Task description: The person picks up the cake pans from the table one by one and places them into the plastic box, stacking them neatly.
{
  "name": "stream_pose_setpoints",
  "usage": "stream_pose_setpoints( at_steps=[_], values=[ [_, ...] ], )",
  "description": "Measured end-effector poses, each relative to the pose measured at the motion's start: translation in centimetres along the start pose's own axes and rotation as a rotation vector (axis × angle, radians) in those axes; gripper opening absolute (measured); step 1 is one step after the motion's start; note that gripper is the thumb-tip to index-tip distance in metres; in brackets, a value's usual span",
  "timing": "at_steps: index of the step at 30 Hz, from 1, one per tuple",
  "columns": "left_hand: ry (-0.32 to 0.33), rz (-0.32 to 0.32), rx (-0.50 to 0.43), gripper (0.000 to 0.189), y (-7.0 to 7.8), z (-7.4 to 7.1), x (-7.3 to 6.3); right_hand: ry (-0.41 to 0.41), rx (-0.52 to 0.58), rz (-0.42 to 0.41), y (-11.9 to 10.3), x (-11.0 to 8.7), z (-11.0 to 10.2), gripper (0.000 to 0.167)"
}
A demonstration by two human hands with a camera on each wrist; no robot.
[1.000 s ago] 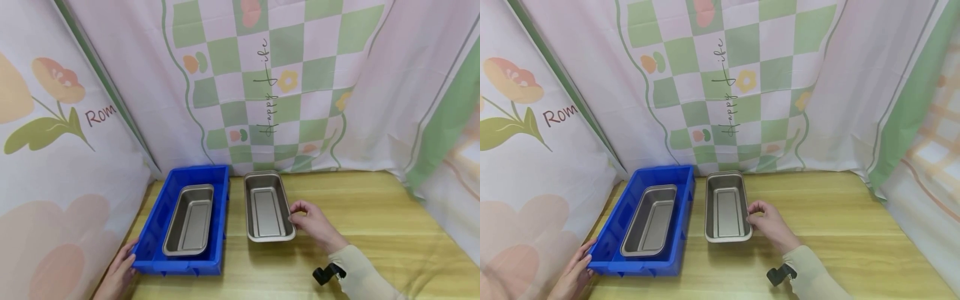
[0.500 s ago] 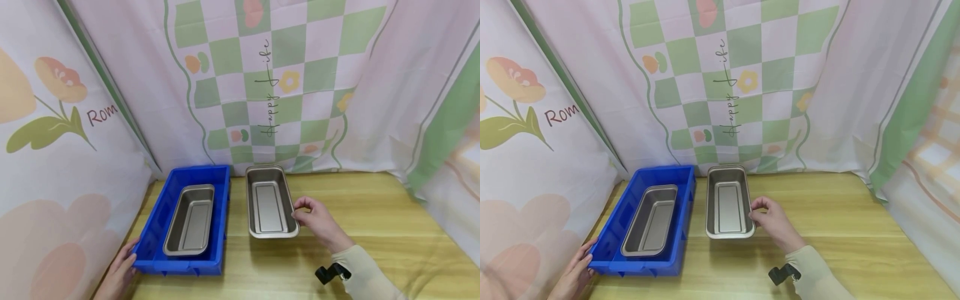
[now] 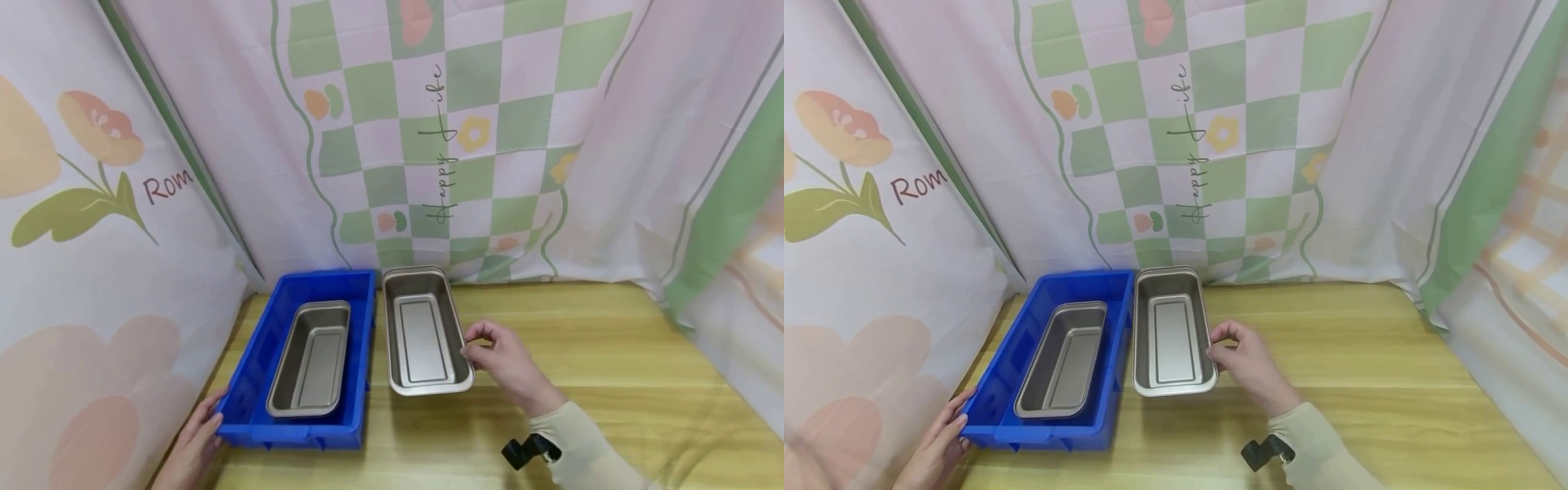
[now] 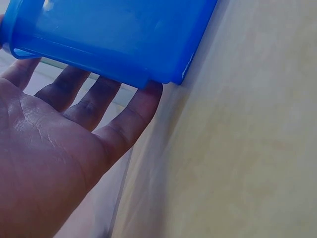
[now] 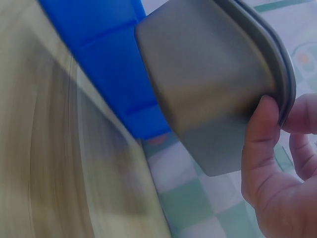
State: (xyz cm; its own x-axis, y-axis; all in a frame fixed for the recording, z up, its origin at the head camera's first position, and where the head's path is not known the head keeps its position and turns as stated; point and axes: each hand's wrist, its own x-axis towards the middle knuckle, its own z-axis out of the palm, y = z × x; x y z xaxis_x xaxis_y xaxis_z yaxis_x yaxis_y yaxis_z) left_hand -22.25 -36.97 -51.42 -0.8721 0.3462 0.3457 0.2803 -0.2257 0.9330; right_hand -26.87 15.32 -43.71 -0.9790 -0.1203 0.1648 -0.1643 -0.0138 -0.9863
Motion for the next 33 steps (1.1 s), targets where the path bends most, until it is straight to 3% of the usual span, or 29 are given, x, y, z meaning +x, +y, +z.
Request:
stream_pose_setpoints(
  at_steps=[15,26,33],
  values=[
    [0.099,-0.089,0.082,0.045,0.2,0.2,0.0,-0.034,0.037,0.044,-0.9,1.0,4.6,0.018],
    [0.088,-0.070,0.096,0.044,0.3,0.2,0.0,-0.043,0.164,0.073,-1.1,2.9,9.9,0.014],
    [0.086,-0.074,0.103,0.045,0.2,0.0,0.0,-0.042,0.166,0.098,-0.8,4.1,12.9,0.013]
  ],
)
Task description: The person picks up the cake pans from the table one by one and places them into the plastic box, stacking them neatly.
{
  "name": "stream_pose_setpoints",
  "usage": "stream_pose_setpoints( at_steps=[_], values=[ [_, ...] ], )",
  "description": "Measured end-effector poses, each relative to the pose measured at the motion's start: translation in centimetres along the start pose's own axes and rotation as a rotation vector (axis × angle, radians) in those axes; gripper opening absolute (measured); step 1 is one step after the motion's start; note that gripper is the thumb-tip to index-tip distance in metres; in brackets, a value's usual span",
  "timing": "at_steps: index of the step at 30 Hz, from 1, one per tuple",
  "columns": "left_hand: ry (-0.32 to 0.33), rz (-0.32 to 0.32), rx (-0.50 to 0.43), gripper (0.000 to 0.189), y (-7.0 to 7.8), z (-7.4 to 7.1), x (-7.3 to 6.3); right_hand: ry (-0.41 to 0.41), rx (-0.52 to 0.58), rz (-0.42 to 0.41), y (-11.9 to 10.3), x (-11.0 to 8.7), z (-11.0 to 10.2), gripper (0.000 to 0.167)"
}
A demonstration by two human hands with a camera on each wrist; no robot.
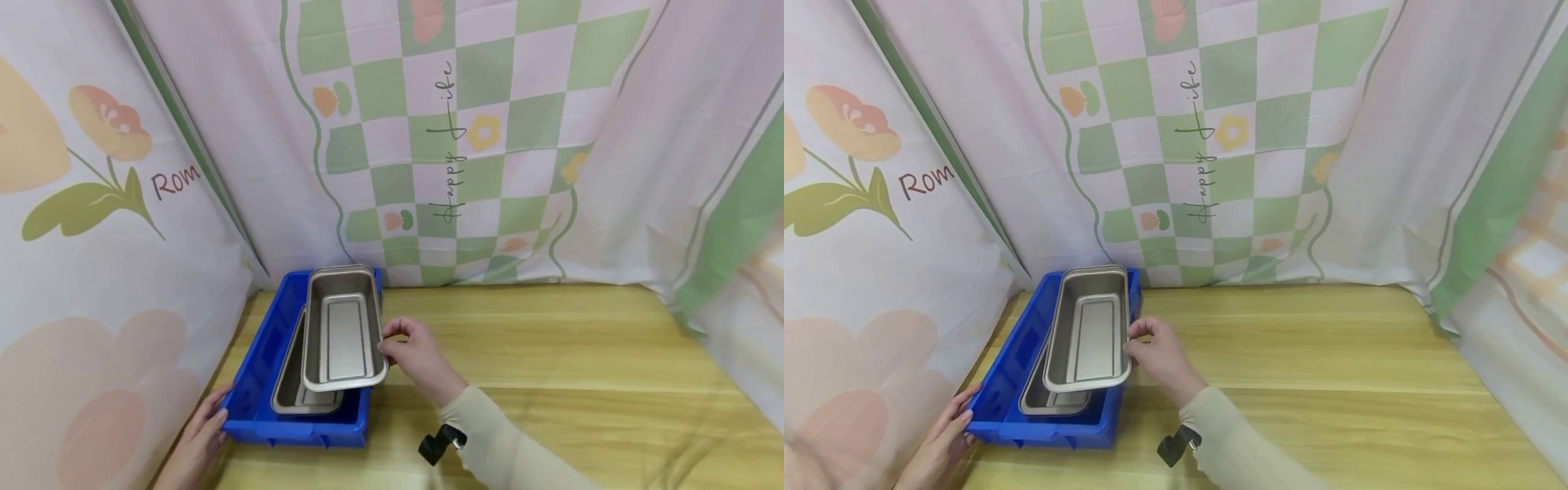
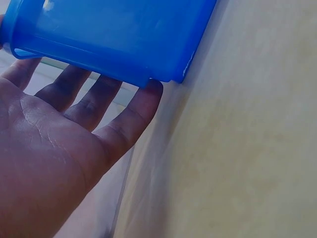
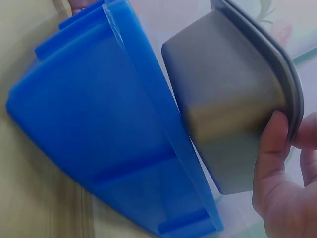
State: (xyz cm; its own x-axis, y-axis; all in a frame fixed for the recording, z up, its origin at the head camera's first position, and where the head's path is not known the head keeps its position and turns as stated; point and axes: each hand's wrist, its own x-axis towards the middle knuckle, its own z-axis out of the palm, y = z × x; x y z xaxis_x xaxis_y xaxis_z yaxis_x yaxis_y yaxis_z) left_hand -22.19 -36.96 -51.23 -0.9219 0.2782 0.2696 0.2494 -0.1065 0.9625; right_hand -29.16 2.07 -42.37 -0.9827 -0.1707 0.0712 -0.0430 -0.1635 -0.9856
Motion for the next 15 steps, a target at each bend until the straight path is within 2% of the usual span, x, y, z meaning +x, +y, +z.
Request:
stream_pose_setpoints(
  at_steps=[5,10,15],
  values=[
    [0.048,-0.049,0.046,0.045,0.2,0.0,0.0,-0.013,-0.012,0.000,0.1,0.4,1.7,0.015],
    [0.037,-0.023,0.034,0.045,0.2,0.0,-0.1,-0.031,-0.041,-0.002,0.8,0.8,3.3,0.019],
    [0.080,-0.048,0.056,0.045,0.2,0.3,0.0,-0.014,-0.068,-0.005,2.0,1.1,4.7,0.025]
  ],
)
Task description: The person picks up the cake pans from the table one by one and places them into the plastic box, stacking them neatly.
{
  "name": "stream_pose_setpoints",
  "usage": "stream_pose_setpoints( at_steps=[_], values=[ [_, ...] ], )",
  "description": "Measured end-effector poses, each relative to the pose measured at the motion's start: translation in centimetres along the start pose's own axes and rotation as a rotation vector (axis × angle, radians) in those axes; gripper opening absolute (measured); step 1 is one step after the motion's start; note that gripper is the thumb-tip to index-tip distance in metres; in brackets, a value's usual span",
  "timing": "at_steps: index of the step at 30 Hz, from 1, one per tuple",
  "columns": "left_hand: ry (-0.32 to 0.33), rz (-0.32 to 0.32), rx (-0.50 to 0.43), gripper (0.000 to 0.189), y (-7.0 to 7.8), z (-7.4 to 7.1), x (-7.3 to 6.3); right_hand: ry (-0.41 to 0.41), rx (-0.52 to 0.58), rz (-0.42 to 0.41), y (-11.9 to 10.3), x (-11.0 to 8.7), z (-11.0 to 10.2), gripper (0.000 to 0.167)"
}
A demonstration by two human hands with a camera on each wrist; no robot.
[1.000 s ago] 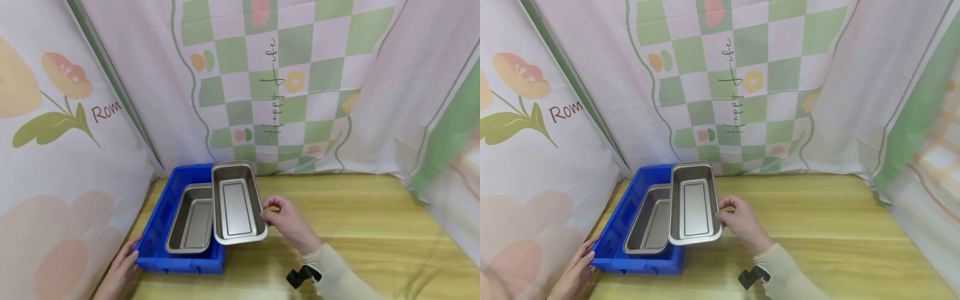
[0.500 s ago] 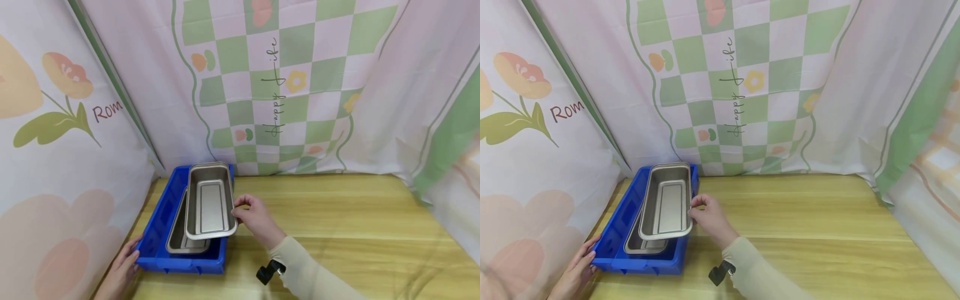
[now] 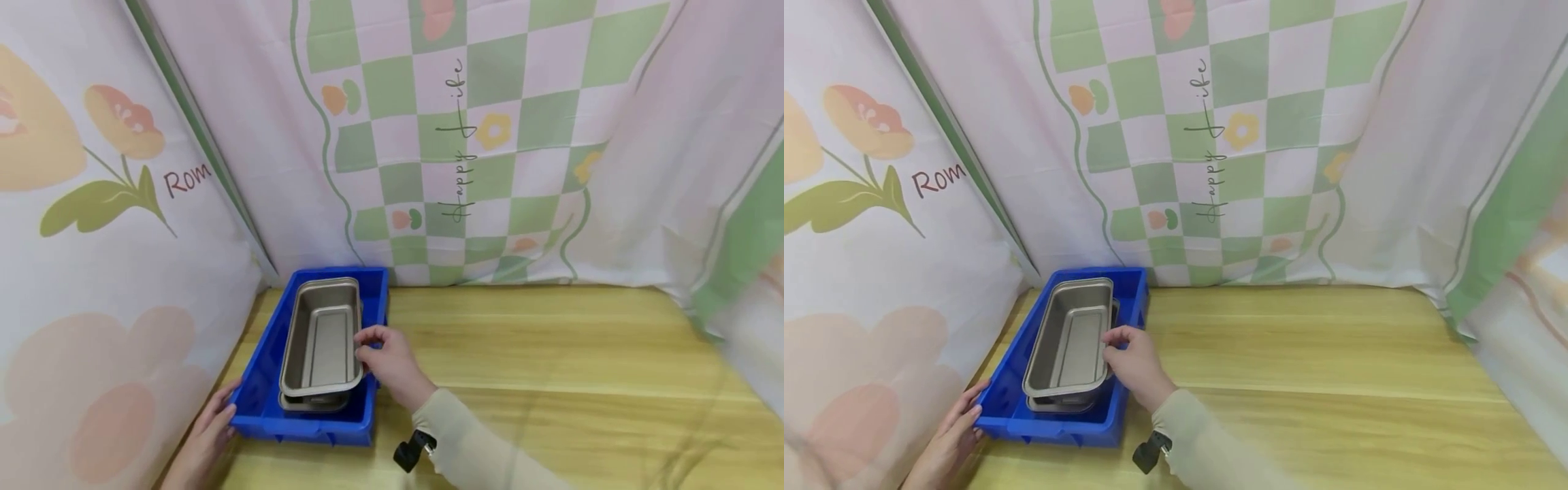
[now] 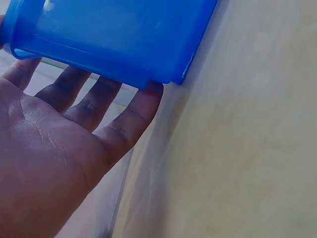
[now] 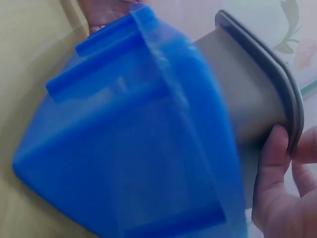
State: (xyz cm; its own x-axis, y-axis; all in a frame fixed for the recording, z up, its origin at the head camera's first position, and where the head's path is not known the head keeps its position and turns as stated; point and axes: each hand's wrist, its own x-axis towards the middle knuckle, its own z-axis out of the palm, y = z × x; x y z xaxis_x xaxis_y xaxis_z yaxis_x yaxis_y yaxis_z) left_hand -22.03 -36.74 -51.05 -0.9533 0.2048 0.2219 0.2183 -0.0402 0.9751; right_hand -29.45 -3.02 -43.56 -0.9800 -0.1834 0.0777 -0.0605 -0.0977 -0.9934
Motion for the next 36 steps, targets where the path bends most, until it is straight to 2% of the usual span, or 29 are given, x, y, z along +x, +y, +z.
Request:
stream_pose_setpoints(
  at_steps=[5,14,23,30,34,36],
  values=[
    [-0.001,0.007,-0.012,0.045,-0.1,0.1,-0.3,0.029,-0.032,0.016,0.3,-0.1,1.1,0.033],
    [-0.023,0.007,-0.021,0.045,-0.4,0.1,0.4,0.082,-0.077,0.018,-0.2,-0.3,1.9,0.034],
    [-0.059,0.000,-0.061,0.045,-1.0,0.1,0.8,0.055,0.045,0.078,0.5,-0.4,2.1,0.030],
    [-0.072,0.025,-0.127,0.044,-1.3,-0.5,0.5,0.018,0.067,0.061,0.7,-0.6,0.9,0.031],
    [-0.063,0.009,-0.079,0.044,-1.3,-1.7,0.0,0.001,0.097,0.088,1.1,-0.6,-0.1,0.028],
    [-0.011,-0.008,0.062,0.042,-1.0,-2.3,-0.4,-0.008,0.107,0.099,1.3,-0.5,-0.7,0.026]
  ],
)
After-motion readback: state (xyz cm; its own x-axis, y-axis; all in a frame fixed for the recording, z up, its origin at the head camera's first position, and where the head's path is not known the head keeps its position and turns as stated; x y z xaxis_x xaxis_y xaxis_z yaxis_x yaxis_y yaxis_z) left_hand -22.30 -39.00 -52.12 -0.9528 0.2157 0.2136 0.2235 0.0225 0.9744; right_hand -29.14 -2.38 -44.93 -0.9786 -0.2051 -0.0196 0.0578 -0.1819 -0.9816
